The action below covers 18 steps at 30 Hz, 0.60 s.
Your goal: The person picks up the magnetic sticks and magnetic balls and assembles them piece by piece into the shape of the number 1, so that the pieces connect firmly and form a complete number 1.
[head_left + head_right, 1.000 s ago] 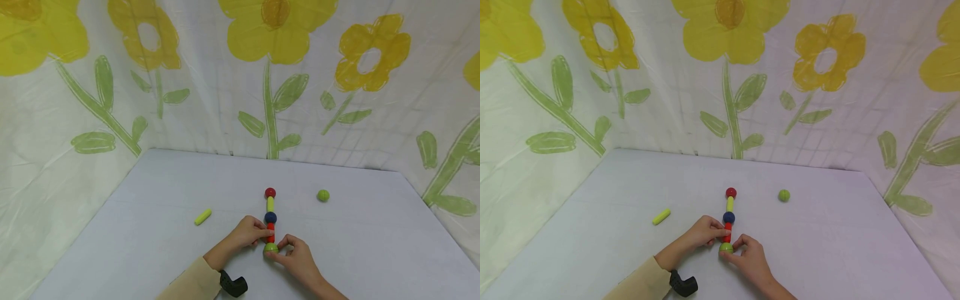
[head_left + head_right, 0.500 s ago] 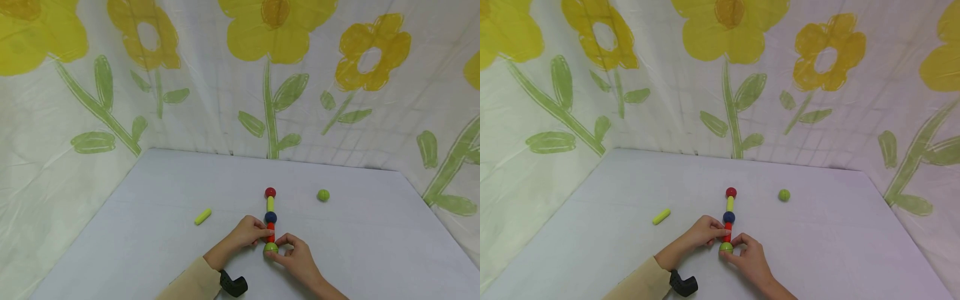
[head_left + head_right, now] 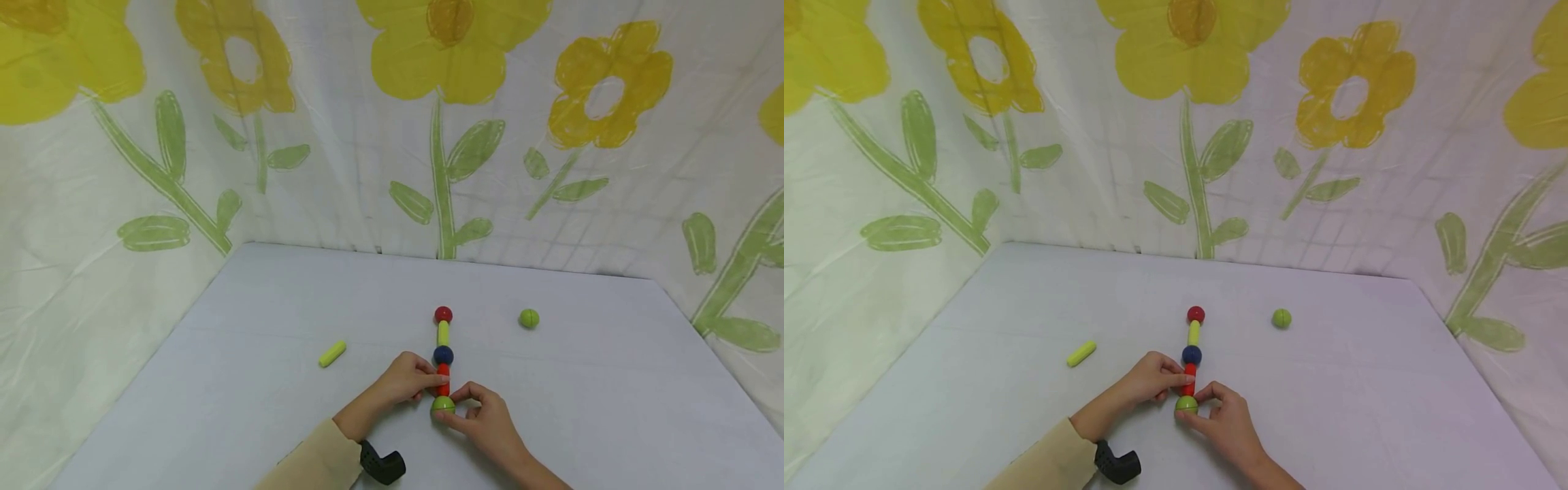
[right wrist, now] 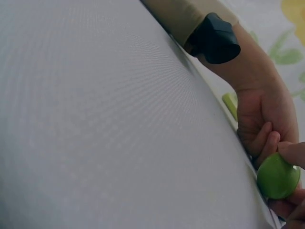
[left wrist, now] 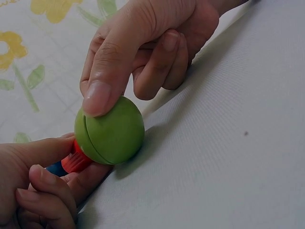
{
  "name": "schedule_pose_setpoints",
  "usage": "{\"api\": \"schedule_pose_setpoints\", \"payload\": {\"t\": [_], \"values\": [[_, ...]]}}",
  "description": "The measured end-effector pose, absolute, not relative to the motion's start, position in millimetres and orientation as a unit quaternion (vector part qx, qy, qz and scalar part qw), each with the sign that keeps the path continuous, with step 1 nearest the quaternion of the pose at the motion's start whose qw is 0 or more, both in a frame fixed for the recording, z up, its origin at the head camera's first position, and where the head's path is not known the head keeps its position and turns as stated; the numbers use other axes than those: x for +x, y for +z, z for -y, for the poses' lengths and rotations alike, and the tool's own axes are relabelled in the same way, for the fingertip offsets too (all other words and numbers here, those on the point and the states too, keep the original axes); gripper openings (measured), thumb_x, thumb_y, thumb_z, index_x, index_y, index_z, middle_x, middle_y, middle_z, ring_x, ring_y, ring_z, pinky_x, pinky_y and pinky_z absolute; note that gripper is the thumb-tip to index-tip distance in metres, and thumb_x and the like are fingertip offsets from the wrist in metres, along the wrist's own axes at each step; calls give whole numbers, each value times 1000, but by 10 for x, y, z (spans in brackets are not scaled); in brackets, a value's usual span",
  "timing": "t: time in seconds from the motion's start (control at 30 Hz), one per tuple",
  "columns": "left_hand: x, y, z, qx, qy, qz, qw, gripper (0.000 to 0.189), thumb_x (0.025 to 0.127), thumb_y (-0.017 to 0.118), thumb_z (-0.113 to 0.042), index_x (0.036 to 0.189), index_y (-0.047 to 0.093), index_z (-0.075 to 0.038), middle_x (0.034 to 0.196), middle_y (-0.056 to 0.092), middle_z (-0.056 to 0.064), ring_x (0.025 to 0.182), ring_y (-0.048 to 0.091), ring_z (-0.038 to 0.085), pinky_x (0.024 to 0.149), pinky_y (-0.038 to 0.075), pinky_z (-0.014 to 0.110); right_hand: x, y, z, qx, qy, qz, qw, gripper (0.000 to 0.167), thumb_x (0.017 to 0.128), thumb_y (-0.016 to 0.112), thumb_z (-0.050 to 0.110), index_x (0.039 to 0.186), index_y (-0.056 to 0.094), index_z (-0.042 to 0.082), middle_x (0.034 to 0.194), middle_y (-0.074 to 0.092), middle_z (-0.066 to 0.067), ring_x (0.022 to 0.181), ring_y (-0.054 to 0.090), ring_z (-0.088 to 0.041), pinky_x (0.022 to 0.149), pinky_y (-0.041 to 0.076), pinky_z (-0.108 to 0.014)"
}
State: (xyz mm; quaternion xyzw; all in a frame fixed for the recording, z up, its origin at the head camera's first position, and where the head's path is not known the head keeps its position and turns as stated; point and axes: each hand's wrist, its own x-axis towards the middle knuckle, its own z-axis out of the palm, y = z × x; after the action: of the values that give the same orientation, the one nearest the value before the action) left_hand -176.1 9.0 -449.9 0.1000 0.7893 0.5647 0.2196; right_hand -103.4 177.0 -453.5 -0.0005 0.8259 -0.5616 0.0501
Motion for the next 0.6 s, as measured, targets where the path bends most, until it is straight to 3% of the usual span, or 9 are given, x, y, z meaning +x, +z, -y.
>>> {"api": "schedule_pose_setpoints", "payload": {"t": [0.6], "values": [[-1767, -4523, -79, 94, 557, -797, 214, 20, 86, 76, -22, 84, 74, -3, 59, 60, -2, 40, 39, 7, 41, 28, 18, -1050, -4570, -1786, -6, -574, -817, 50, 30, 74, 85, 17, 92, 66, 3, 95, 63, -7, 40, 32, -4, 43, 25, -17]]}}
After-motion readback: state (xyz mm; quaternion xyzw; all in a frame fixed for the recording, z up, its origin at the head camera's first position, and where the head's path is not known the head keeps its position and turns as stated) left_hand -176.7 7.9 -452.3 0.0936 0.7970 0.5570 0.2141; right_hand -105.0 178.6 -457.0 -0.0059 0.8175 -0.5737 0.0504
